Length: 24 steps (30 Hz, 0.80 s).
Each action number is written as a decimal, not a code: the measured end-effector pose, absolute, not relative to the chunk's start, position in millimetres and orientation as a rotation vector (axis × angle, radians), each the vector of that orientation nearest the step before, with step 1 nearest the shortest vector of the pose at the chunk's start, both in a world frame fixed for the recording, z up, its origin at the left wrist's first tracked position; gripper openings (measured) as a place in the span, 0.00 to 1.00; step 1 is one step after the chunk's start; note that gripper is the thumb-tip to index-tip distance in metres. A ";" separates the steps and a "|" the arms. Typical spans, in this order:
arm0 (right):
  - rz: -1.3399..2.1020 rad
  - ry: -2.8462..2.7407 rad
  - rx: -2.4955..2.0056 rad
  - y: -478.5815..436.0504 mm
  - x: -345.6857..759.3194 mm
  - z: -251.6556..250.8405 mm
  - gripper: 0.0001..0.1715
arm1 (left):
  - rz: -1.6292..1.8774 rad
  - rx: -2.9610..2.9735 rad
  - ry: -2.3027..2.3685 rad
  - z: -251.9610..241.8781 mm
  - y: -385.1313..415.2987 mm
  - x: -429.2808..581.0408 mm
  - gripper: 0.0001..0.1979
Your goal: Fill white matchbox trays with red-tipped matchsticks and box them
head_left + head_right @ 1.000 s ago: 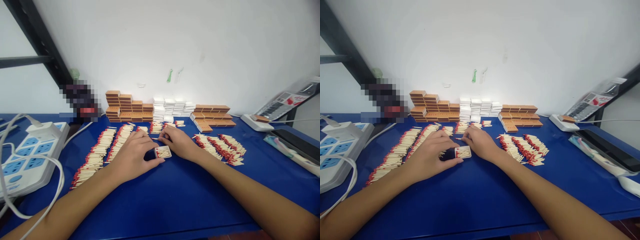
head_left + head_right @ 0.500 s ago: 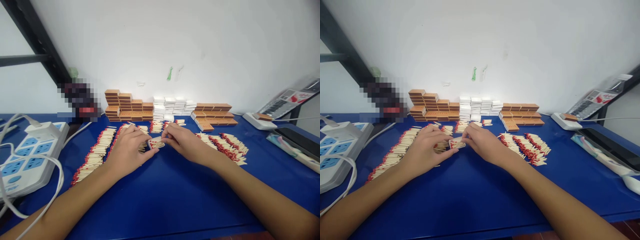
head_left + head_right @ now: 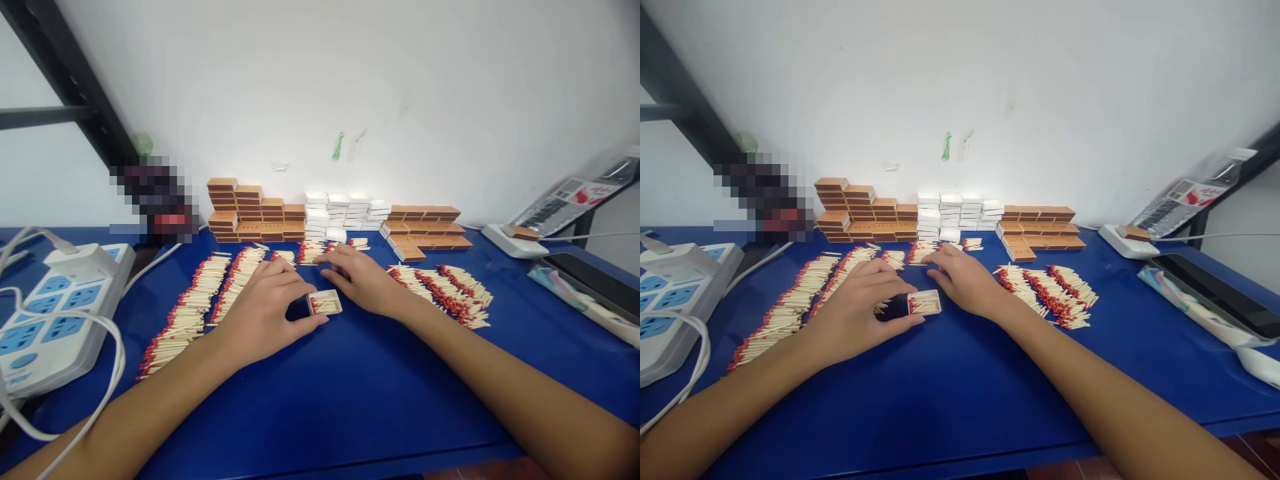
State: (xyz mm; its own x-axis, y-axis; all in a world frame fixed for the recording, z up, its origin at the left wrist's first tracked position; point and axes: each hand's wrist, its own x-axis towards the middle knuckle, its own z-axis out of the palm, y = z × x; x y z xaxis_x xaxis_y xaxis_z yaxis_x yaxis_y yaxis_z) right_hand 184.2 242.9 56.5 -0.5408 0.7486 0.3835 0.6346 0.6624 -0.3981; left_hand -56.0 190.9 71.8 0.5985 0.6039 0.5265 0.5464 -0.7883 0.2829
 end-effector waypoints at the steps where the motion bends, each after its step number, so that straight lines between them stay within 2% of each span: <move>1: 0.274 -2.382 -1.088 245.3 184.1 54.0 0.13 | 0.950 2.723 0.992 71.5 190.7 -55.5 0.14; 7: 0.230 -2.408 -1.137 247.7 181.2 51.8 0.14 | 0.969 2.735 1.023 70.4 192.7 -55.6 0.15; 13: 0.324 -2.328 -1.127 249.7 181.2 50.3 0.03 | 0.970 2.738 1.034 69.9 193.3 -56.2 0.15; 19: 0.328 -2.340 -1.171 250.7 182.5 52.1 0.06 | 0.975 2.748 1.036 69.1 196.1 -57.4 0.16; 24: 0.314 -2.328 -1.144 237.2 188.9 73.9 0.06 | 0.988 2.738 1.065 68.9 196.3 -60.1 0.15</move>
